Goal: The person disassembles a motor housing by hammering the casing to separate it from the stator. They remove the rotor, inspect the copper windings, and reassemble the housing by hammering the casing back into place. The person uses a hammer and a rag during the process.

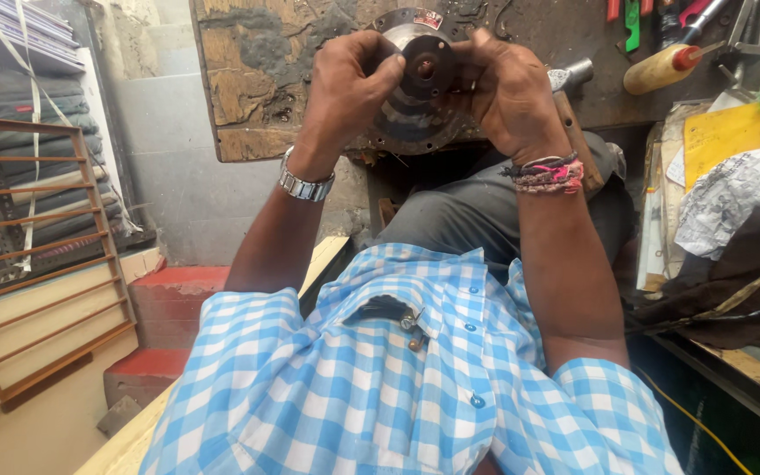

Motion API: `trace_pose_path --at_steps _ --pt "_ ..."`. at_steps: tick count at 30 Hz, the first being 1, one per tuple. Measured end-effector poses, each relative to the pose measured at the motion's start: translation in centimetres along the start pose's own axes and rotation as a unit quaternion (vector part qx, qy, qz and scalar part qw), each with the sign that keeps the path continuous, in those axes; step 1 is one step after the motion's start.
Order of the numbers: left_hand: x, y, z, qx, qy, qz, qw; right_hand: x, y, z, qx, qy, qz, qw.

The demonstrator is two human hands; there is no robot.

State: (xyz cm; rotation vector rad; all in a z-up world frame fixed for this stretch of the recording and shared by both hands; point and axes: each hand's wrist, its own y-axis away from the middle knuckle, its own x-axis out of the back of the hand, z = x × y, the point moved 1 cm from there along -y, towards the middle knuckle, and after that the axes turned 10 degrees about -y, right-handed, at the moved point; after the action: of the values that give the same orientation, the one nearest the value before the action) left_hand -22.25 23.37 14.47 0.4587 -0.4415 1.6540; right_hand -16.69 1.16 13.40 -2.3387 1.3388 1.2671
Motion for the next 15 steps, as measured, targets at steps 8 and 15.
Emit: trace_pose_path --at_steps 8,15 --pt "-0.4 -1.1 0.5 -0.009 -0.022 0.013 1.000 0.8 -0.9 1.3 0.007 0.046 -0.013 0.999" --pt "-0.7 -1.4 -0.1 0.008 -0.035 0.002 0.999 1.6 -1.4 2.3 -0.027 0.006 0.017 0.999"
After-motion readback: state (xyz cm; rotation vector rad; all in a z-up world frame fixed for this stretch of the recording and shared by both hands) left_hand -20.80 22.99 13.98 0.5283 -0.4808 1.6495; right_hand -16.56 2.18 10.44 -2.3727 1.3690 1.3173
